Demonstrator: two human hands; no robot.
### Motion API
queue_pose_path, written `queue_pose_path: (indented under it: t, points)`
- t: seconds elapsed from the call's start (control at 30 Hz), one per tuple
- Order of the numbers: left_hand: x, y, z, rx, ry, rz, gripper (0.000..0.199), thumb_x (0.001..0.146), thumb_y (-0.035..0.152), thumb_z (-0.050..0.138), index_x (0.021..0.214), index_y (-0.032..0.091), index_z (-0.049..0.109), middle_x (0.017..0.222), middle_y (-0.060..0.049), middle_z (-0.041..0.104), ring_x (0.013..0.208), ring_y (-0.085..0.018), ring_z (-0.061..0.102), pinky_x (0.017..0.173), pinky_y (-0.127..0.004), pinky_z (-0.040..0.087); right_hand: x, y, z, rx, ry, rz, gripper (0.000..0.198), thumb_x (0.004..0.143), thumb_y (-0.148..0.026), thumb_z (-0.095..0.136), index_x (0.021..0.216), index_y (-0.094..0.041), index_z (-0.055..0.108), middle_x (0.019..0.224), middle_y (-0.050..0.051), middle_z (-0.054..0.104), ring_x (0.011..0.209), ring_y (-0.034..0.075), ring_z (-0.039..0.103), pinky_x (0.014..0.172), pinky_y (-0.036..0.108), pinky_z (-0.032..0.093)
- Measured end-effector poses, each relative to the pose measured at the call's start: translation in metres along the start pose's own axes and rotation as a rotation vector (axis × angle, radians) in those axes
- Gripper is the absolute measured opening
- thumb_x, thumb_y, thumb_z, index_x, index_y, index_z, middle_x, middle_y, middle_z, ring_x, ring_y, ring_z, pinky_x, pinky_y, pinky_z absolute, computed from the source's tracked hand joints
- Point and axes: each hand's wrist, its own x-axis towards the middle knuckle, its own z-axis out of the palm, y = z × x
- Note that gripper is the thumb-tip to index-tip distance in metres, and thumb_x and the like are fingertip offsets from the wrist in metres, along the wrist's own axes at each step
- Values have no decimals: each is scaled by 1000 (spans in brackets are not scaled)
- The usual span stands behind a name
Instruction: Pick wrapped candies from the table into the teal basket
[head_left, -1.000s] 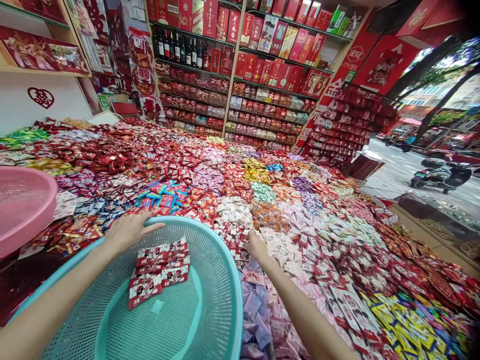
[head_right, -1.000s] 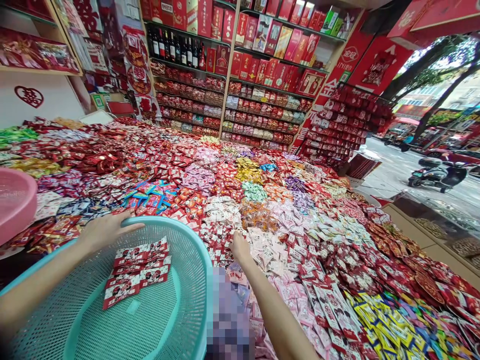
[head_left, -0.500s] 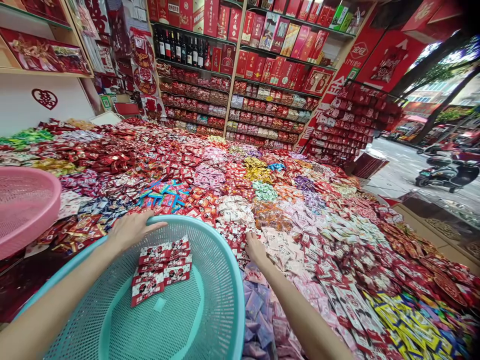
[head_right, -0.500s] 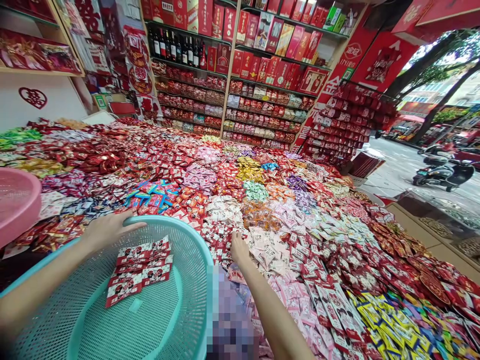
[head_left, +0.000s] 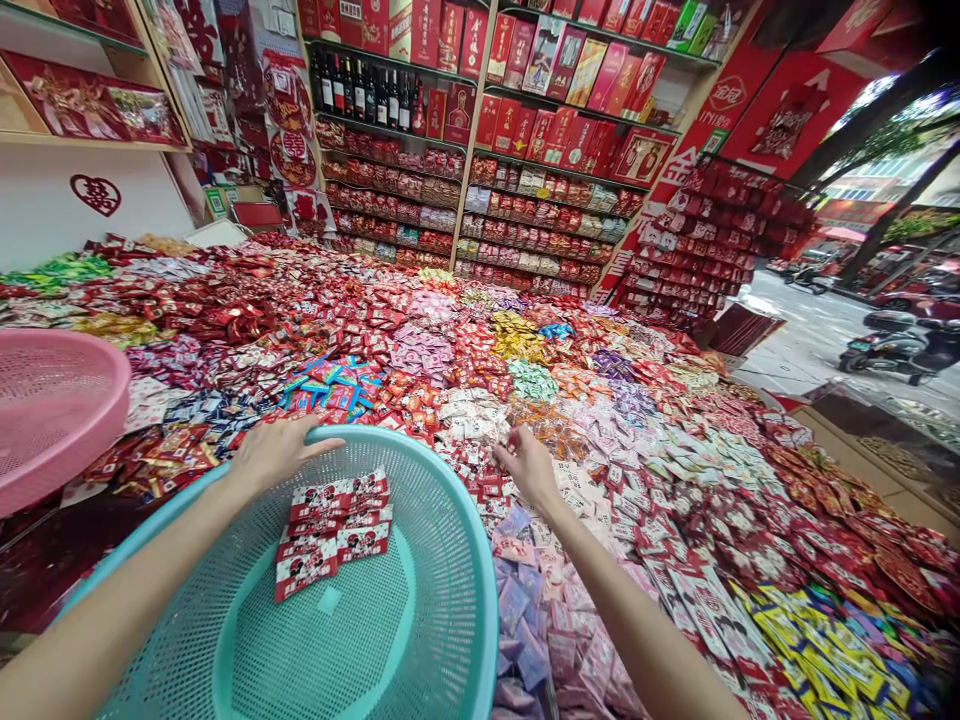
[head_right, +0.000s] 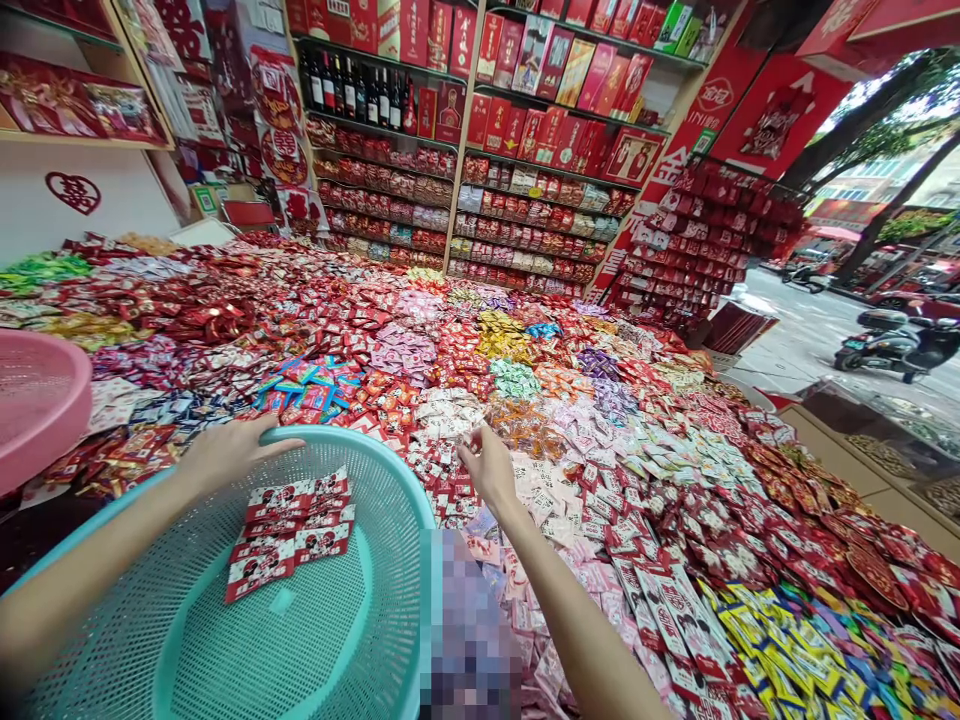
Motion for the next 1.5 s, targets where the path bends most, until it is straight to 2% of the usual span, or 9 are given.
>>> queue_pose_path:
  t: [0.1,0.27,0.53,0.83,1.03,1.2,1.3,1.4,1.5]
  points:
    - [3,3,2,42,5,10,67,79,77,25,96,23,61,87,-15,70,88,-36,66,73,-41,45,-6,-43,-15,426,-48,59,40,82,-39,61,114,-19,51,102,9,65,68,17,62,61,30,49]
    - [10,11,6,64,13,54,69,78,79,24,100,24,61,95,-15,71,92,-36,66,75,-41,46,-39,-108,14,927,-553,222,36,77,-31,69,105,-19,50,79,-3,62,57,10,64,56,24,53]
    - [12,26,-3,36,29,65,59,78,76,35,92,26,63,86,-12,72,89,-32,67,75,-37,46,-76,-136,112,715,-787,421,24,71,2,63,68,-18,49,49,-10,53,40,5,49,41,13,41]
    - [11,28,-7,18,31,67,61,77,77,33,89,26,62,82,-12,71,87,-34,67,74,-38,46,-82,-137,148,695,-735,589,30,68,2,62,68,-21,44,49,-8,54,51,15,66,47,20,52]
    - [13,27,-6,12,38,63,60,76,77,36,90,26,64,81,-12,71,88,-34,67,75,-38,45,-86,-129,154,307,-677,312,24,72,-14,69,89,-18,54,61,0,65,56,19,69,47,24,51]
    - [13,27,-6,16,31,61,58,77,76,37,90,26,64,82,-12,72,87,-34,67,75,-38,45,-89,-134,136,-165,-570,-130,33,80,-28,66,108,-15,53,95,16,72,89,30,71,71,38,55]
    - [13,28,-6,33,20,62,59,77,76,34,92,26,63,83,-12,72,87,-33,67,74,-37,45,-94,-136,135,-331,-636,-496,34,89,-36,56,115,-16,50,95,15,73,89,31,71,72,42,56]
    - [13,28,-6,61,8,68,61,79,76,30,93,26,62,84,-12,72,87,-34,67,73,-37,45,-99,-134,143,-409,-668,-785,29,91,-27,52,118,-16,48,93,12,73,82,26,72,63,37,57]
    - [14,24,-3,91,3,87,65,80,76,24,97,24,60,87,-14,71,89,-36,66,72,-39,45,-99,-131,150,-464,-651,-860,34,85,-13,55,117,-15,47,93,11,73,81,23,71,60,32,58]
